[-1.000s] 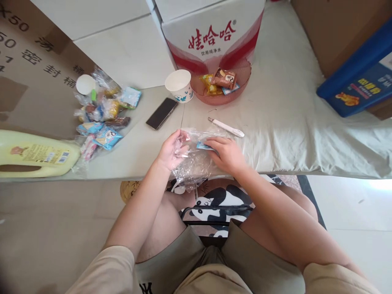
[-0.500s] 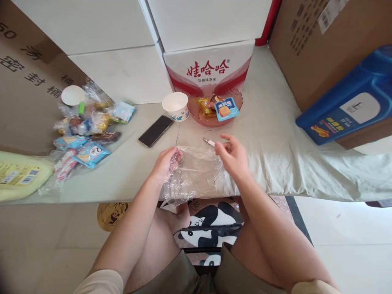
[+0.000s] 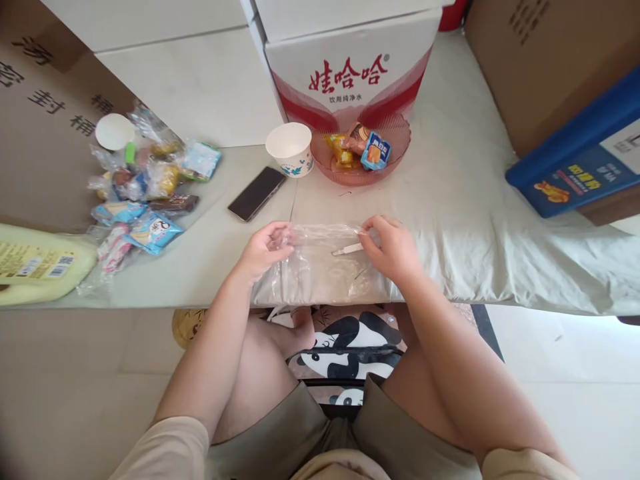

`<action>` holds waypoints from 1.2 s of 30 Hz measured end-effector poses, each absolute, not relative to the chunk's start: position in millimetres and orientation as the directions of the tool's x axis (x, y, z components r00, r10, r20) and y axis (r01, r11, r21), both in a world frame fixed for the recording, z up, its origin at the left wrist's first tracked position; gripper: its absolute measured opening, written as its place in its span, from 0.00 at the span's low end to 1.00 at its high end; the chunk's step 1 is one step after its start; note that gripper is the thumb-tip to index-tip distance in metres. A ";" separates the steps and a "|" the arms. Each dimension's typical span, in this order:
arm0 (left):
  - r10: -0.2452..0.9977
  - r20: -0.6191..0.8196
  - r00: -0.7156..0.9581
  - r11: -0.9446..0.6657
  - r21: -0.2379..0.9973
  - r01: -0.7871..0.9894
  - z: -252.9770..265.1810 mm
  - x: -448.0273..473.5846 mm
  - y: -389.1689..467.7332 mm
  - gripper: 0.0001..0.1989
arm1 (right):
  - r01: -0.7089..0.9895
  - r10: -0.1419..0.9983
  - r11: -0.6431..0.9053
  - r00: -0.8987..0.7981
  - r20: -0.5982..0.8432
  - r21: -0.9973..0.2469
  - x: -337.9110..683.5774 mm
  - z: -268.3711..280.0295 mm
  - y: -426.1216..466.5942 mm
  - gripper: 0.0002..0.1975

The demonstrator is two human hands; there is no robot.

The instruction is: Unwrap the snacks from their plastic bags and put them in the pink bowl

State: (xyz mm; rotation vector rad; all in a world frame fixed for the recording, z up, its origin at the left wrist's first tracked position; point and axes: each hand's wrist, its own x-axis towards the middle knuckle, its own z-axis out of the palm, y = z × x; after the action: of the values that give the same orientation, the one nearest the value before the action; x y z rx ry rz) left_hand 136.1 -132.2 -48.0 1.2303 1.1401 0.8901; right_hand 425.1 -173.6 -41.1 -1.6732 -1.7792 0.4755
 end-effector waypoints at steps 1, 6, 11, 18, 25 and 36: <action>0.979 -0.144 0.146 0.134 0.988 0.077 -50.4 137.5 -131.3 0.23 | 0.710 0.987 0.069 0.053 0.150 -0.701 425.5 -38.5 -175.4 0.07; 0.993 -0.092 -0.075 0.072 0.969 -0.236 -46.3 140.4 -128.1 0.23 | 0.354 0.991 -0.047 0.134 0.001 -0.934 428.6 -33.2 -181.6 0.20; 0.942 -0.279 0.189 0.311 0.934 -0.176 -35.4 139.9 -134.1 0.36 | -0.051 0.995 -0.098 0.011 -0.099 -0.994 431.0 -32.5 -181.8 0.32; 0.963 -0.233 0.133 0.259 0.937 -0.235 -31.6 134.5 -133.8 0.31 | -0.241 0.991 -0.121 -0.077 -0.106 -0.963 433.4 -27.8 -180.1 0.24; 0.906 -0.413 0.092 0.423 0.878 -0.224 -29.5 138.2 -127.2 0.20 | -0.325 0.950 -0.236 -0.275 -0.147 -0.916 431.4 -24.7 -181.2 0.35; 0.860 -0.409 0.307 0.466 0.874 -0.141 -33.9 127.2 -131.2 0.24 | -0.283 0.944 -0.331 -0.112 -0.312 -0.900 424.8 -29.0 -175.6 0.31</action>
State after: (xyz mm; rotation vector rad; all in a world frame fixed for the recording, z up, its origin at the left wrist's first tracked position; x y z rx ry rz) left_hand 127.2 -131.2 -33.9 0.8420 1.0482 0.7765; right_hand 424.8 -175.6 -29.0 -1.1753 -0.8483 1.6234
